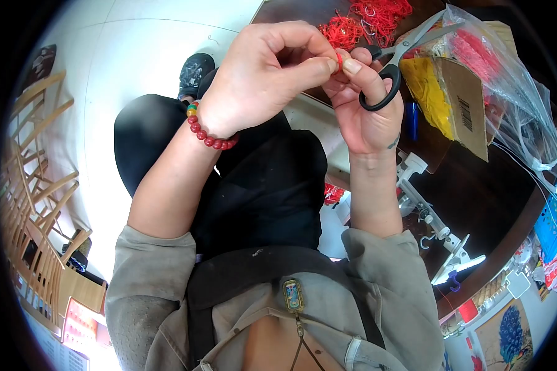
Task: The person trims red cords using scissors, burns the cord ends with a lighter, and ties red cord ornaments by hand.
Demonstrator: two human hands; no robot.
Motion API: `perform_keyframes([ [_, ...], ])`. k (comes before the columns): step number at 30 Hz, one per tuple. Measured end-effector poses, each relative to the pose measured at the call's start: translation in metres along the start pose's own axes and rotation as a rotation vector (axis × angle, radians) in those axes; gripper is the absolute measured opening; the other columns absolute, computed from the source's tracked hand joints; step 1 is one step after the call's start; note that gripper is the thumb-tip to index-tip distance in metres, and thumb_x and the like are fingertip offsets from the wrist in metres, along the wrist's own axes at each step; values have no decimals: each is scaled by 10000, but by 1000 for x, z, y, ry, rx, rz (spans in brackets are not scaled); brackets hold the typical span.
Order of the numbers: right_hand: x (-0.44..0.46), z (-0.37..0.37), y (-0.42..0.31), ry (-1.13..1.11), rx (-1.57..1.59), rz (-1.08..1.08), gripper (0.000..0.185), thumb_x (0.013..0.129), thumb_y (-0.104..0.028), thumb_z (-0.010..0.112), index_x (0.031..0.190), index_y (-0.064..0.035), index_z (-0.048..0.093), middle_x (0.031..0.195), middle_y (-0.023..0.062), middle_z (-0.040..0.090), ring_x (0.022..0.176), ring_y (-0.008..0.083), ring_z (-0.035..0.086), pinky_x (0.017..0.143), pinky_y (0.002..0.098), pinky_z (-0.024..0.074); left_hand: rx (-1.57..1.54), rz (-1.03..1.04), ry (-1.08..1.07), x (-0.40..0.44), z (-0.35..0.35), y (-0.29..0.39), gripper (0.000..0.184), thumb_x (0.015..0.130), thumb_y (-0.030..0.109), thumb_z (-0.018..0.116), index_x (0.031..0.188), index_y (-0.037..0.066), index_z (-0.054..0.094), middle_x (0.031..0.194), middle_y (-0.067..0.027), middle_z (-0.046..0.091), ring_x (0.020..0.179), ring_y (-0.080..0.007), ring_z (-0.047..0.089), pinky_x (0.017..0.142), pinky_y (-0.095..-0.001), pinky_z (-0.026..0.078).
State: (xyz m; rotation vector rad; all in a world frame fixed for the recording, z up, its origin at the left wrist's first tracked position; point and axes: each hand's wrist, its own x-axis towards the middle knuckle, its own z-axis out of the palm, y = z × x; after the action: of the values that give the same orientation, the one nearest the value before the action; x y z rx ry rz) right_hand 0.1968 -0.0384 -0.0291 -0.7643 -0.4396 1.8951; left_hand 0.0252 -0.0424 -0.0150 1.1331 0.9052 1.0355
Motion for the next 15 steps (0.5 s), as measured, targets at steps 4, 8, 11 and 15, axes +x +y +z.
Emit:
perform_keyframes([
  [4, -2, 10, -2, 26, -55, -46, 148, 813, 12, 633, 907, -50, 537, 913, 91, 604, 853, 200, 610, 801, 344, 510, 21, -6, -2, 1, -1, -1, 98, 905, 64, 571, 915, -13, 632, 834, -9, 634, 792, -50, 584, 731, -192, 466],
  [8, -2, 10, -1, 22, -128, -90, 156, 814, -1, 648, 910, -43, 531, 913, 100, 604, 842, 201, 608, 766, 328, 506, 37, -35, -11, 1, -1, -1, 95, 911, 63, 562, 917, -9, 624, 842, -9, 633, 802, -56, 584, 749, -198, 467],
  [11, -3, 11, -3, 23, -147, -73, 163, 811, -3, 650, 915, -36, 531, 915, 110, 604, 836, 205, 606, 761, 323, 504, 4, -36, -34, 1, -1, 0, 92, 913, 56, 550, 913, -9, 614, 850, -15, 635, 806, -66, 591, 761, -205, 470],
  [15, -2, 8, -4, -15, -82, -7, 152, 812, -1, 630, 929, -31, 538, 919, 123, 607, 820, 202, 597, 747, 315, 491, -126, -77, -66, 2, -1, 0, 95, 917, 46, 530, 909, -16, 602, 860, -42, 643, 811, -103, 629, 777, -227, 489],
])
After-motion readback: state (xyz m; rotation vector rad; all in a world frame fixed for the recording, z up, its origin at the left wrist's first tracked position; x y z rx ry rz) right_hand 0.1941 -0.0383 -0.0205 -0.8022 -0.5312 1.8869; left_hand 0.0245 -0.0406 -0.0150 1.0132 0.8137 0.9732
